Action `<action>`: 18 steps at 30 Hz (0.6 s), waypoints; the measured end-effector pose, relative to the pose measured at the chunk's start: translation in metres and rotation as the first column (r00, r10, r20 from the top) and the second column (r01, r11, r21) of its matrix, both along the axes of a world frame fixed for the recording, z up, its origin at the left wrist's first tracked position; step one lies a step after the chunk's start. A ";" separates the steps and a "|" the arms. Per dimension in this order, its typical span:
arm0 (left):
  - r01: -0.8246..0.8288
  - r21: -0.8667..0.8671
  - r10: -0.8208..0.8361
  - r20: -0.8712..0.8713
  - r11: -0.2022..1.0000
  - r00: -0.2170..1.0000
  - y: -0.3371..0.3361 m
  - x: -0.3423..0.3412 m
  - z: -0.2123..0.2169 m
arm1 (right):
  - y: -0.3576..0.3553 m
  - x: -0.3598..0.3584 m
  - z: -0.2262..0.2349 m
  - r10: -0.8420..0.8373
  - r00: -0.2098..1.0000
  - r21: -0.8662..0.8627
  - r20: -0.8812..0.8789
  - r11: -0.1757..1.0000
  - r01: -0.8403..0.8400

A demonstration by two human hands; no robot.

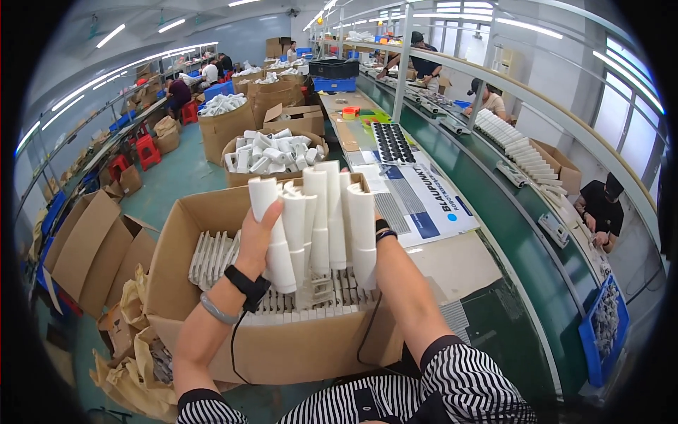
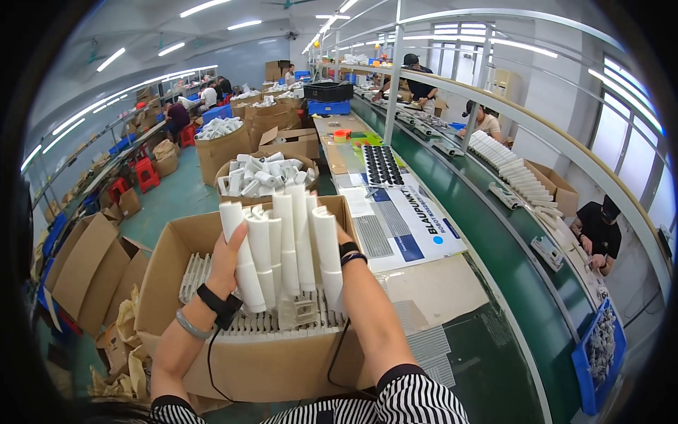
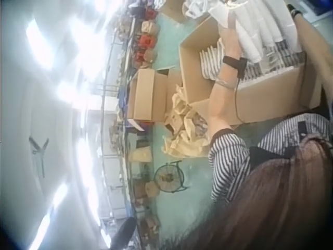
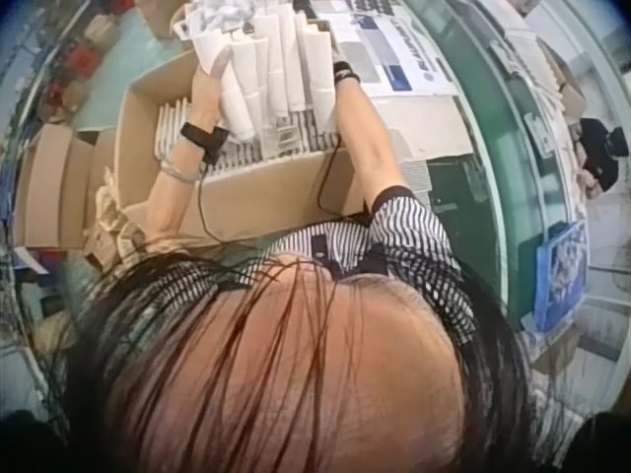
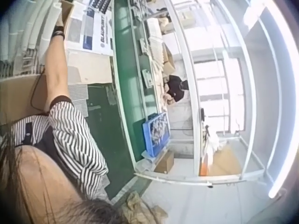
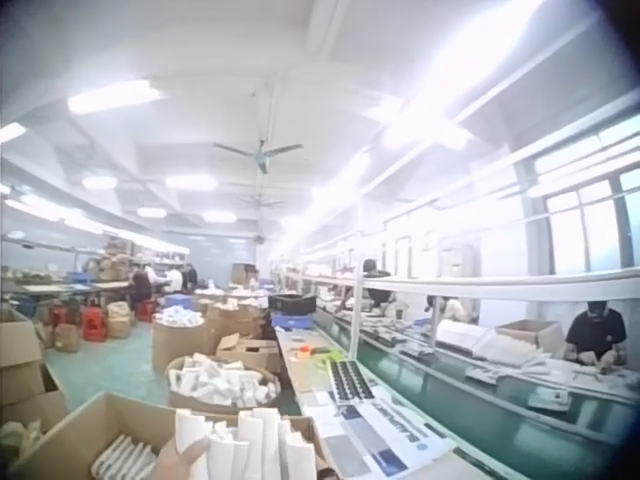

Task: Assembling the internal motor, wiring, and plastic housing of a handheld sprayer device on a factory line.

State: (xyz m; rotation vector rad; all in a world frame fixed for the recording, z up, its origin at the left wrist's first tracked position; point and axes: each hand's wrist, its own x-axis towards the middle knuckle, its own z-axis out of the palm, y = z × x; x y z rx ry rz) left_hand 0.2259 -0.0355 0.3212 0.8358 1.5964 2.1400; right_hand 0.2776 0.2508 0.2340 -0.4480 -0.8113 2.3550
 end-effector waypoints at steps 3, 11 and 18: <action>0.049 0.031 -0.042 -0.189 0.998 0.981 0.025 0.031 0.045 | 0.033 0.027 0.015 -0.031 0.999 -0.003 -0.032 1.000 0.030; 0.308 -0.133 -0.304 -0.725 0.942 0.618 0.180 0.125 0.100 | 0.166 0.245 -0.018 -0.169 0.978 0.001 -0.122 0.985 0.171; 0.655 -0.317 -0.700 -0.533 0.686 0.475 0.330 0.164 0.016 | 0.166 0.306 -0.109 -0.303 0.933 -0.049 -0.193 0.953 0.299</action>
